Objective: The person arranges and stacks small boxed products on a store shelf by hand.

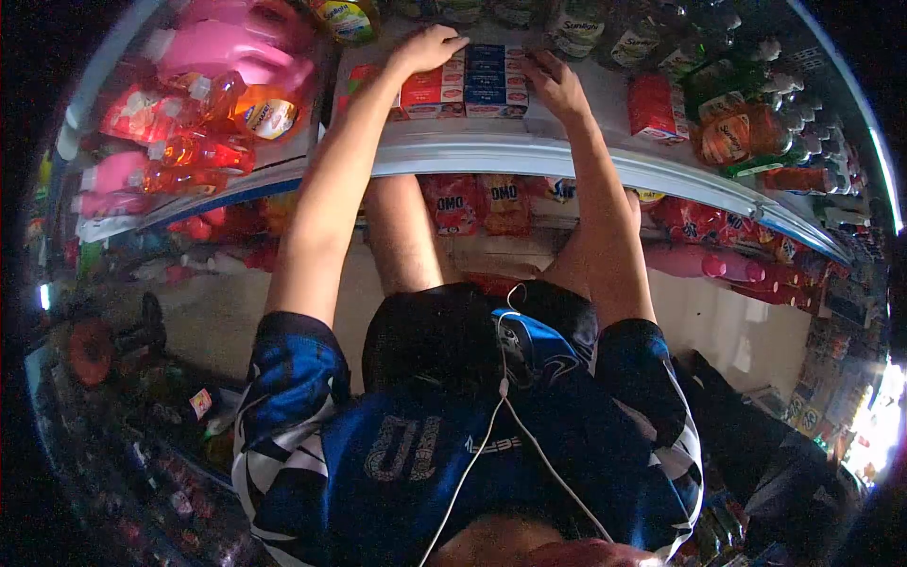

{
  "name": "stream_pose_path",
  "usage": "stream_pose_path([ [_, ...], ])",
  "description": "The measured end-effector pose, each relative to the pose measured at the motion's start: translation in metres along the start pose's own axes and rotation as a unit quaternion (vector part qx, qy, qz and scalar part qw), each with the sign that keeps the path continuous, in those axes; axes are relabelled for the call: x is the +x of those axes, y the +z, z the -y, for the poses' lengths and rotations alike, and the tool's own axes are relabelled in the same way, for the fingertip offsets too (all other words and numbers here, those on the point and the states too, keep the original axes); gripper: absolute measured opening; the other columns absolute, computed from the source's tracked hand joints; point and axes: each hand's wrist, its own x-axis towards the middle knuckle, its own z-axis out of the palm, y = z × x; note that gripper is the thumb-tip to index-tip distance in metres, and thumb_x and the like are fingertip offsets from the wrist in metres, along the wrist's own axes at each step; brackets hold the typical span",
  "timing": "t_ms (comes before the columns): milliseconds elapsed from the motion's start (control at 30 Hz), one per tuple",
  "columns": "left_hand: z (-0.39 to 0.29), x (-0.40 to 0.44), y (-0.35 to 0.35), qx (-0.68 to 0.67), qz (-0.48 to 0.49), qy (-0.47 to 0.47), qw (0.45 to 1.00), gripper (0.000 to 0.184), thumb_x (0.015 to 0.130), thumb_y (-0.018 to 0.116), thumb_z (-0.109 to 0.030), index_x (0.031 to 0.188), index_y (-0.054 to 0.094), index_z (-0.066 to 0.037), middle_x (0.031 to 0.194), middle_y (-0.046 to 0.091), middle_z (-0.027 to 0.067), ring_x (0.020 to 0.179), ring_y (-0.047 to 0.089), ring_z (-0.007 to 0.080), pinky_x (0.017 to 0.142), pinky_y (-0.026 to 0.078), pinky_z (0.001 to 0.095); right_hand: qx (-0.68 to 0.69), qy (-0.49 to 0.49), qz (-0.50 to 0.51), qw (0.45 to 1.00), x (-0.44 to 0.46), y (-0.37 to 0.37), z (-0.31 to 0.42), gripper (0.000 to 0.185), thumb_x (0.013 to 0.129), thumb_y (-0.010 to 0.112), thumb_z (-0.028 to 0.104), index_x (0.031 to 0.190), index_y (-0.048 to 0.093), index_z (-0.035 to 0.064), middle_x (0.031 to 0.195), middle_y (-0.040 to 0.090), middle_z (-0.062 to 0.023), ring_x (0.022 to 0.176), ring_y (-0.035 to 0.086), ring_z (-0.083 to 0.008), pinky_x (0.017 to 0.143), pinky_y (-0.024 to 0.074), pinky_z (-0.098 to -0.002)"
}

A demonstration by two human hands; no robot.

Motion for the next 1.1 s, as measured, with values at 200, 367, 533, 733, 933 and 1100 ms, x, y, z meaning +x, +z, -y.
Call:
stream_pose_path([
  [200,0.014,0.014,-0.009,0.028,0.089,0.005,0.996,0.047,0.103,0.055,-0.045,0.108,0.07,0.0,0.096,0.071,0.0216,0.087,0.068,0.033,0.081,0.051,0.0426,-0.006,-0.011,0.007,1.0,0.002,0.001,-0.008,0.059,0.097,0.063,0.041,0.145,0.055,0.0077,0.141,0.061,-0.0159,0.128,0.059,-0.0309,0.103,0.0467,-0.0387],
  [367,-0.023,0.013,0.029,-0.15,-0.281,0.17,0.933,0.031,0.102,0.062,-0.029,0.11,0.071,0.0,0.097,0.074,0.014,0.088,0.069,0.0203,0.077,0.053,0.0334,-0.146,-0.196,-0.203,0.948,-0.017,-0.019,0.012,0.041,0.095,0.069,0.02,0.134,0.064,0.0103,0.133,0.066,-0.0139,0.128,0.059,-0.0296,0.105,0.0461,-0.0404],
  [533,-0.164,-0.018,0.058,-0.357,-0.237,0.136,0.893,0.034,0.102,0.06,-0.039,0.115,0.071,-0.009,0.094,0.073,0.0069,0.085,0.069,0.0136,0.073,0.056,0.0294,-0.089,-0.118,-0.325,0.934,-0.057,-0.124,-0.015,0.029,0.091,0.072,0.016,0.118,0.071,0.0066,0.117,0.072,-0.0131,0.103,0.07,-0.026,0.09,0.0564,-0.0357],
  [733,-0.255,0.041,0.129,-0.384,-0.095,-0.078,0.915,0.083,0.087,0.067,-0.057,0.147,0.047,-0.003,0.143,0.054,0.0267,0.13,0.055,0.0389,0.111,0.043,0.044,-0.255,-0.037,-0.229,0.939,-0.05,-0.214,-0.069,0.045,0.096,0.063,0.042,0.127,0.062,0.0093,0.113,0.071,-0.0195,0.1,0.069,-0.0361,0.086,0.0533,-0.0444],
  [933,-0.214,0.116,0.206,-0.389,-0.036,0.043,0.92,0.049,0.088,0.06,-0.039,0.122,0.059,-0.004,0.124,0.06,0.0161,0.115,0.053,0.0281,0.099,0.041,0.0436,-0.281,-0.003,-0.17,0.945,-0.032,-0.199,-0.05,0.037,0.095,0.063,0.03,0.124,0.061,0.007,0.112,0.069,-0.0215,0.104,0.065,-0.0421,0.088,0.0516,-0.0477],
  [1100,-0.206,0.07,0.172,-0.4,-0.108,0.021,0.91,0.032,0.085,0.059,-0.025,0.11,0.067,-0.005,0.102,0.071,0.0156,0.096,0.065,0.0268,0.08,0.051,0.0454,-0.218,-0.158,-0.159,0.95,-0.045,-0.165,-0.018,0.043,0.082,0.065,0.011,0.124,0.063,0.0081,0.113,0.066,-0.0189,0.103,0.061,-0.044,0.089,0.0508,-0.048],
])
